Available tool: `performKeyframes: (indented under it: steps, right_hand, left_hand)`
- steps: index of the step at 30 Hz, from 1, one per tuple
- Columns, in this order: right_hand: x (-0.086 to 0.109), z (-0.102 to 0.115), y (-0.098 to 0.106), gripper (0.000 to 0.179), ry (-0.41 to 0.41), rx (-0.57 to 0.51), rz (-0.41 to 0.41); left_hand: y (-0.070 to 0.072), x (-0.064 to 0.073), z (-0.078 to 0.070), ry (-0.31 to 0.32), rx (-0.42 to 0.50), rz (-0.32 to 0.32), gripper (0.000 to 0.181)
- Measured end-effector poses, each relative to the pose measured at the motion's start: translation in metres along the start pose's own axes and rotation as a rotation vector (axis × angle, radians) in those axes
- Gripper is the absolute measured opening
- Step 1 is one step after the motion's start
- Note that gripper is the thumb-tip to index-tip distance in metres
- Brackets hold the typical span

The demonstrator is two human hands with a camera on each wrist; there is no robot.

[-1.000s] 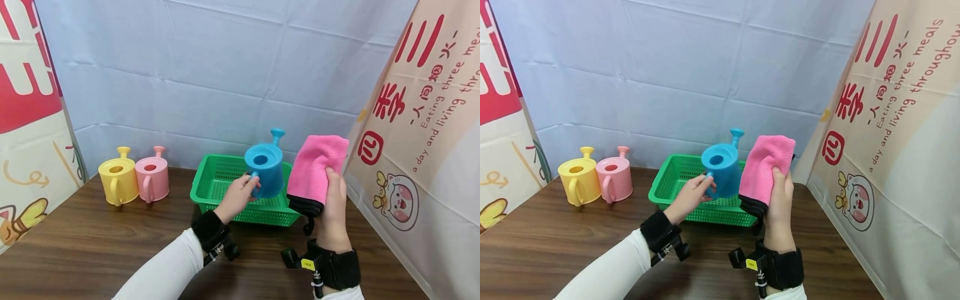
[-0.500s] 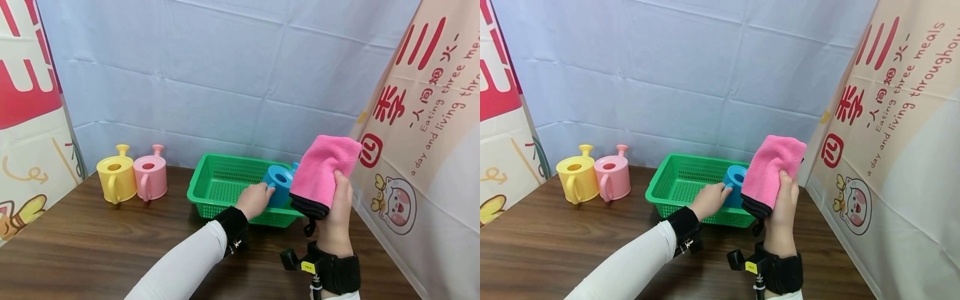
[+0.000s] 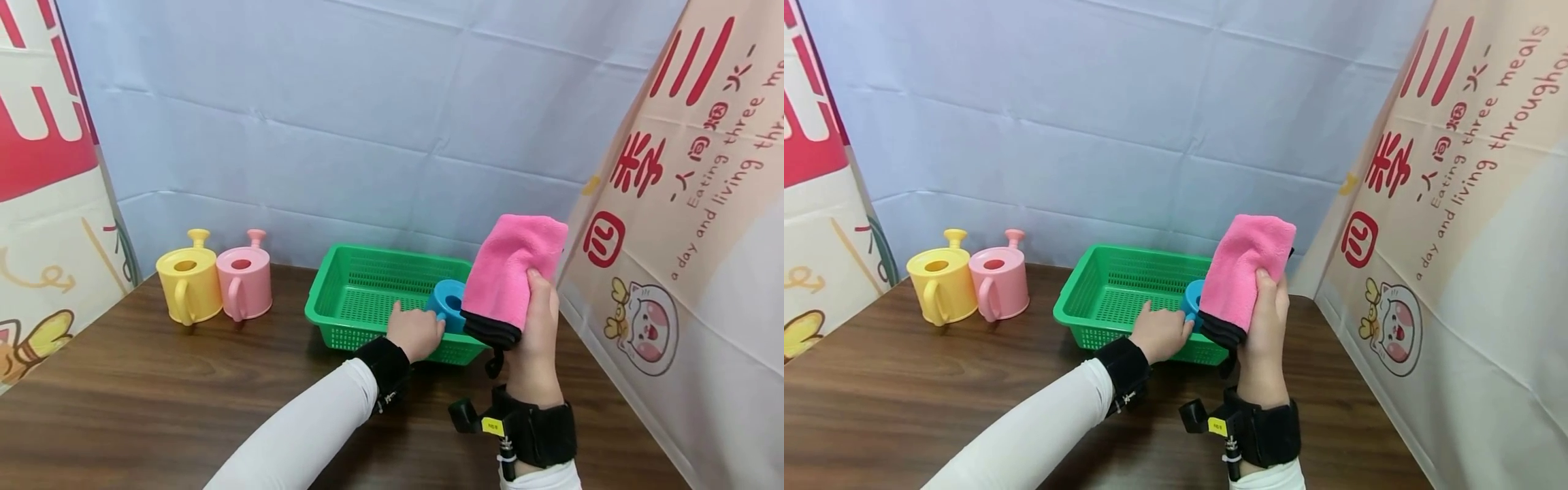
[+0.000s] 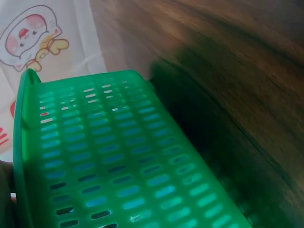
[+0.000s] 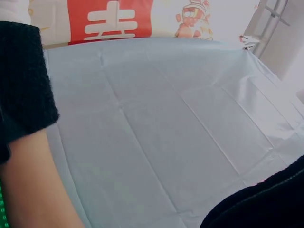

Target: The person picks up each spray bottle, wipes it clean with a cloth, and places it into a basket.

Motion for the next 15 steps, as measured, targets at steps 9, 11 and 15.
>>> performKeyframes:
  steps: [9,11,15]
  right_hand:
    - [0.0,-0.011,-0.008,0.025,-0.012,-0.005,0.012]
    - [0.0,-0.012,-0.011,0.023,-0.002,0.004,0.027]
    - [0.0,-0.012,-0.018,0.021,0.019,0.064,0.059]
  left_hand:
    - [0.021,0.018,0.031,-0.003,0.041,-0.08,0.04]
    - [0.042,0.03,0.051,-0.01,0.097,-0.222,0.034]
    - [0.095,0.067,0.111,0.035,0.203,-0.633,0.019]
Point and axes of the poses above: each hand's wrist, its own x-axis away from the middle knuckle, its own y-axis out of the back of the hand, z = x × y, the point moved 9 cm from there along -x, towards the middle knuckle, and after that the axes turned 4 degrees about z, right-handed, at the moved point
